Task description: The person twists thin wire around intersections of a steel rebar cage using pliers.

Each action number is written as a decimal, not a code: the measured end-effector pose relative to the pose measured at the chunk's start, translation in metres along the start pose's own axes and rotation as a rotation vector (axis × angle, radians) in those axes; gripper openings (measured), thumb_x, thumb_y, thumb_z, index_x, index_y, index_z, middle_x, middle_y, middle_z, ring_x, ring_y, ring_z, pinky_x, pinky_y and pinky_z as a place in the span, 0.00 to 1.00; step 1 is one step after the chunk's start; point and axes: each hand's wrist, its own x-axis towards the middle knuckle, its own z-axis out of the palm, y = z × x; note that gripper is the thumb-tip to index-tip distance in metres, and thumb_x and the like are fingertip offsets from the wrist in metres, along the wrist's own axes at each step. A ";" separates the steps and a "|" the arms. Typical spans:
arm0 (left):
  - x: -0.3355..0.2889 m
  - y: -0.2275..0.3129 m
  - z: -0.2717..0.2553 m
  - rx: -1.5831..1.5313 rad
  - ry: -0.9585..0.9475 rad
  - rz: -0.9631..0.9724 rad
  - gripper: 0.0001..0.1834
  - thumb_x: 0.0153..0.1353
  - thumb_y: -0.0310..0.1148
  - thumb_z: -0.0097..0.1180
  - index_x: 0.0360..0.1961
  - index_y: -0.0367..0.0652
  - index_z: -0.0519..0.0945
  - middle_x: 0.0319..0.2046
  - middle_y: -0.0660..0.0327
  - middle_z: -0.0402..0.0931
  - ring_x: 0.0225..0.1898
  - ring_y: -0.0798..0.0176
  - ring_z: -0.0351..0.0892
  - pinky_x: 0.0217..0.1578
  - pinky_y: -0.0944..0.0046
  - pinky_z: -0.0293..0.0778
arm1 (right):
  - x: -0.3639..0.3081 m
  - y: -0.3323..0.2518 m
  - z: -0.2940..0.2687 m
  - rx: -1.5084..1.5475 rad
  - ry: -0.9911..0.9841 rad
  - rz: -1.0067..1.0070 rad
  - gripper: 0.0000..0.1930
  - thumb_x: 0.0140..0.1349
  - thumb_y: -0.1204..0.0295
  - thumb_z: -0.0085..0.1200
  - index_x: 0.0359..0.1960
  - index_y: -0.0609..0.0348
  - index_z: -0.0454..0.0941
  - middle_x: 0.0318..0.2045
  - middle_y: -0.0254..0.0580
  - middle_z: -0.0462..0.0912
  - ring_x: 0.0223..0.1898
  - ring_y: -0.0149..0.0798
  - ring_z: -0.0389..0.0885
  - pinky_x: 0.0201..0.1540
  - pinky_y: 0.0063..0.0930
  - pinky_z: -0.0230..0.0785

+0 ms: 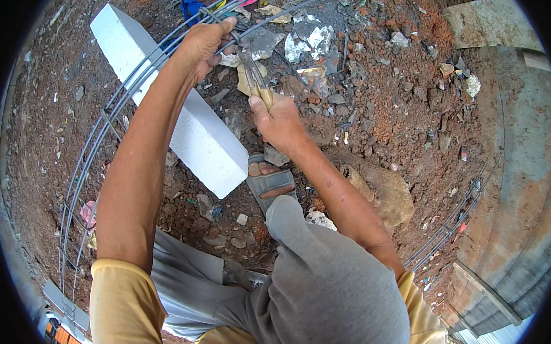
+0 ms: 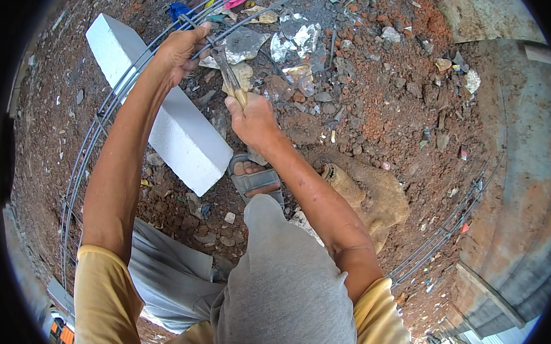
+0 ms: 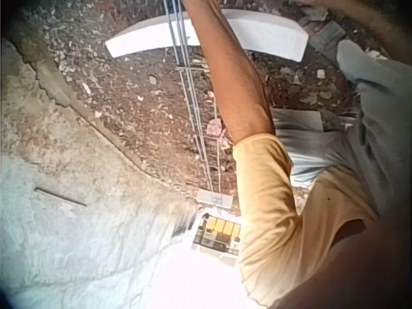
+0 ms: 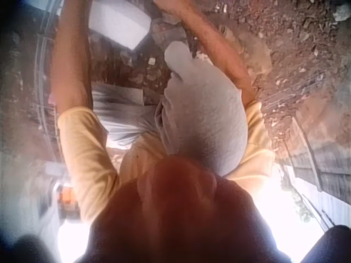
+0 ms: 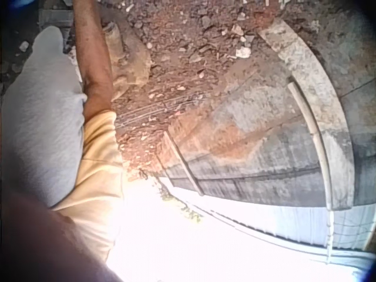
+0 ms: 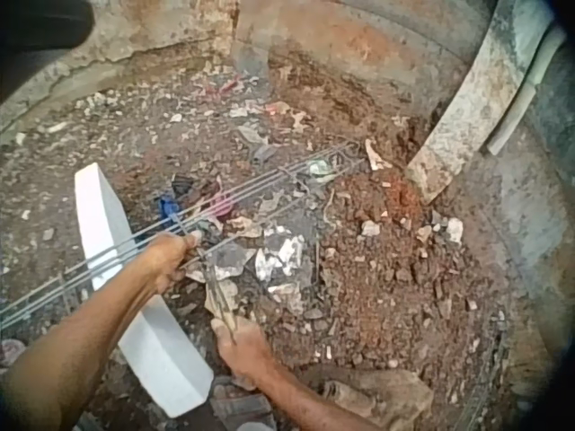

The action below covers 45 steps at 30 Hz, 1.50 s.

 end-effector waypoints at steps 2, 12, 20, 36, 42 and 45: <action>-0.002 0.001 -0.006 0.016 -0.006 0.008 0.17 0.72 0.48 0.64 0.38 0.44 0.81 0.28 0.66 0.75 0.23 0.74 0.67 0.16 0.72 0.48 | 0.001 0.001 0.006 -0.044 0.033 -0.025 0.15 0.75 0.64 0.56 0.39 0.66 0.83 0.30 0.63 0.84 0.35 0.65 0.85 0.42 0.51 0.76; -0.003 0.000 -0.010 -0.002 -0.003 0.005 0.18 0.70 0.51 0.66 0.38 0.47 0.81 0.27 0.67 0.75 0.24 0.75 0.67 0.16 0.73 0.48 | 0.001 -0.020 -0.018 0.216 -0.265 0.171 0.13 0.74 0.66 0.62 0.33 0.60 0.76 0.18 0.31 0.75 0.16 0.26 0.73 0.17 0.27 0.67; -0.003 0.005 -0.012 -0.004 -0.110 -0.039 0.14 0.72 0.46 0.65 0.38 0.46 0.82 0.29 0.67 0.77 0.25 0.73 0.72 0.20 0.70 0.53 | 0.003 -0.039 -0.058 0.195 -0.292 0.341 0.20 0.60 0.73 0.72 0.49 0.68 0.77 0.24 0.37 0.80 0.20 0.34 0.80 0.21 0.36 0.75; -0.002 0.000 -0.013 0.065 -0.037 0.022 0.17 0.73 0.47 0.64 0.36 0.43 0.82 0.29 0.66 0.77 0.24 0.73 0.70 0.18 0.69 0.52 | 0.024 -0.007 -0.077 0.668 -0.642 0.581 0.20 0.72 0.53 0.65 0.39 0.58 0.74 0.19 0.38 0.78 0.20 0.38 0.82 0.23 0.37 0.77; -0.006 0.006 -0.001 0.046 0.014 0.035 0.19 0.73 0.52 0.63 0.35 0.46 0.82 0.22 0.67 0.74 0.15 0.77 0.58 0.13 0.72 0.45 | 0.007 -0.006 -0.069 -0.425 0.037 -0.118 0.31 0.57 0.61 0.78 0.56 0.65 0.76 0.27 0.43 0.82 0.30 0.43 0.86 0.37 0.42 0.82; -0.006 0.003 -0.013 0.073 -0.069 -0.002 0.19 0.73 0.52 0.63 0.36 0.46 0.82 0.24 0.67 0.75 0.17 0.77 0.59 0.13 0.72 0.44 | -0.002 -0.022 -0.065 -0.656 0.246 -0.344 0.31 0.62 0.68 0.71 0.64 0.69 0.74 0.34 0.52 0.85 0.37 0.57 0.86 0.48 0.51 0.80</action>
